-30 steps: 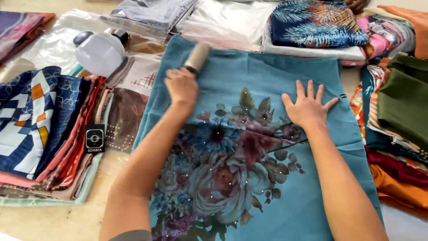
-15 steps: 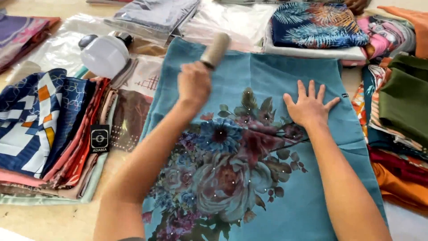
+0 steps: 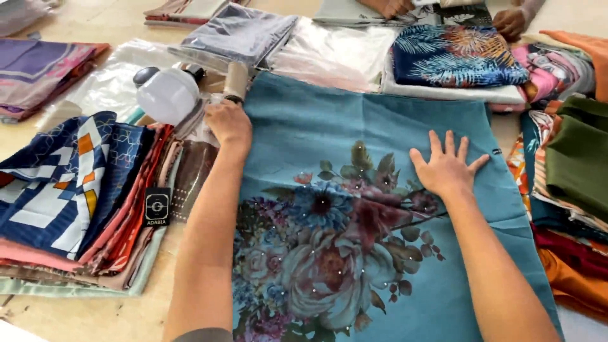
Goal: A person uses a lint roller to remove lint and debris from a blue scarf laid out on a work table.
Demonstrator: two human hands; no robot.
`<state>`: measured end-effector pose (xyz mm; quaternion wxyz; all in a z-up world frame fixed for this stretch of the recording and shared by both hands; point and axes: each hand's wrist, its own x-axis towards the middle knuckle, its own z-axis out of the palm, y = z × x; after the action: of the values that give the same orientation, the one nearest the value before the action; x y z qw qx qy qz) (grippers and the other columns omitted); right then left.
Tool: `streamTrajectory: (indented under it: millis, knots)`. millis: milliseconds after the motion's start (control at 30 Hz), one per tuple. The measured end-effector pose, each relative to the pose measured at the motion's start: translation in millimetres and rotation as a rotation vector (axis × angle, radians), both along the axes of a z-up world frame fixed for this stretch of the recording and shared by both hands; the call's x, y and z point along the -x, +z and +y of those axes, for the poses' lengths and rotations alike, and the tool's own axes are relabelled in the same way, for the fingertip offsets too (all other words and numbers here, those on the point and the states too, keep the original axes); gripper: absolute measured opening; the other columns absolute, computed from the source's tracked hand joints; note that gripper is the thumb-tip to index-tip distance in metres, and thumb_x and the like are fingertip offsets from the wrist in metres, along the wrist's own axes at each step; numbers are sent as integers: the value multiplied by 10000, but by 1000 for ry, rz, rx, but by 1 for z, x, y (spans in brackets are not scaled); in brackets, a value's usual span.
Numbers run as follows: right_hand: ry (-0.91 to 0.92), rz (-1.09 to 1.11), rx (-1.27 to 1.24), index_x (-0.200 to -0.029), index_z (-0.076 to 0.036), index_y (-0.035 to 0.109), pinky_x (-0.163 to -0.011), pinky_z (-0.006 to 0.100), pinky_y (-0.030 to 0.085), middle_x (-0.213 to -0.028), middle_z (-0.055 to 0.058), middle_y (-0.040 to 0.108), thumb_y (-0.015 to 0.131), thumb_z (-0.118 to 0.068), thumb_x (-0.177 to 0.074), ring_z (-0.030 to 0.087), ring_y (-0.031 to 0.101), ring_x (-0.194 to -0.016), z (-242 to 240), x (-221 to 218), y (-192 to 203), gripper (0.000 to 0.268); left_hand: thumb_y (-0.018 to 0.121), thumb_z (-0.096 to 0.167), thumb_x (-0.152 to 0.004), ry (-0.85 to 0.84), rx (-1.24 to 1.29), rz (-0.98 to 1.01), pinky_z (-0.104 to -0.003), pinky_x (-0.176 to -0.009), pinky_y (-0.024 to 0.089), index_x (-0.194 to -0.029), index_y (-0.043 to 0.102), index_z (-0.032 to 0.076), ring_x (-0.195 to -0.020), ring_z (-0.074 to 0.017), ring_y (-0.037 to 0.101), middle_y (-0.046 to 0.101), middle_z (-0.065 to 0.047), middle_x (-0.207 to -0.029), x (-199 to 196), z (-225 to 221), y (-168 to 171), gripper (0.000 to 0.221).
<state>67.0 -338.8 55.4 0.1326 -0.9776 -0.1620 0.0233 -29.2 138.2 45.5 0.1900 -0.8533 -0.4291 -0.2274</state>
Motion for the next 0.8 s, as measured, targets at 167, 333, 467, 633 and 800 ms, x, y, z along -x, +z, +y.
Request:
streamTrajectory:
  millis: [167,333,467,633,800]
  knots:
    - [-14,-3,21,-1666,-247,214,-1140,805,-42,-1736,140,123,190,-738,-1024,414,36,-1584,0,-3,-5,808,431,422,-1084,-46,-15,-12,-428,-734,410,-1010,588,92,-866,-283,539,631,-85,-890,9,-25,24,373]
    - [-5,-9,22,-1665,-245,220,-1134,811,-38,-1734,148,129,191,-720,-1029,424,43,-1582,0,-4,-3,794,408,431,-1089,-204,13,-17,-437,-797,398,-1013,587,74,-911,-323,564,639,-125,-902,-6,-60,25,407]
    - [-10,-10,17,-1665,-249,219,-1136,806,-56,-1737,142,122,193,-721,-1029,416,36,-1585,-2,-5,-9,792,351,432,-1102,-27,149,32,-456,-900,350,-1086,575,98,-1040,-309,554,668,-110,-1017,-3,-35,10,403]
    - [-49,83,35,-1656,-284,168,-1159,768,-68,-1743,82,54,205,-706,-992,371,-22,-1594,8,12,22,788,369,446,-1122,63,127,25,-465,-905,379,-1089,611,76,-1039,-318,570,701,-121,-1029,44,-17,45,443]
    - [-88,175,75,-1650,-319,95,-1178,741,-73,-1748,28,-26,199,-704,-951,332,-82,-1601,12,18,35,805,366,425,-1135,-167,17,-19,-486,-872,401,-998,631,81,-963,-342,585,713,-161,-955,112,-65,56,455]
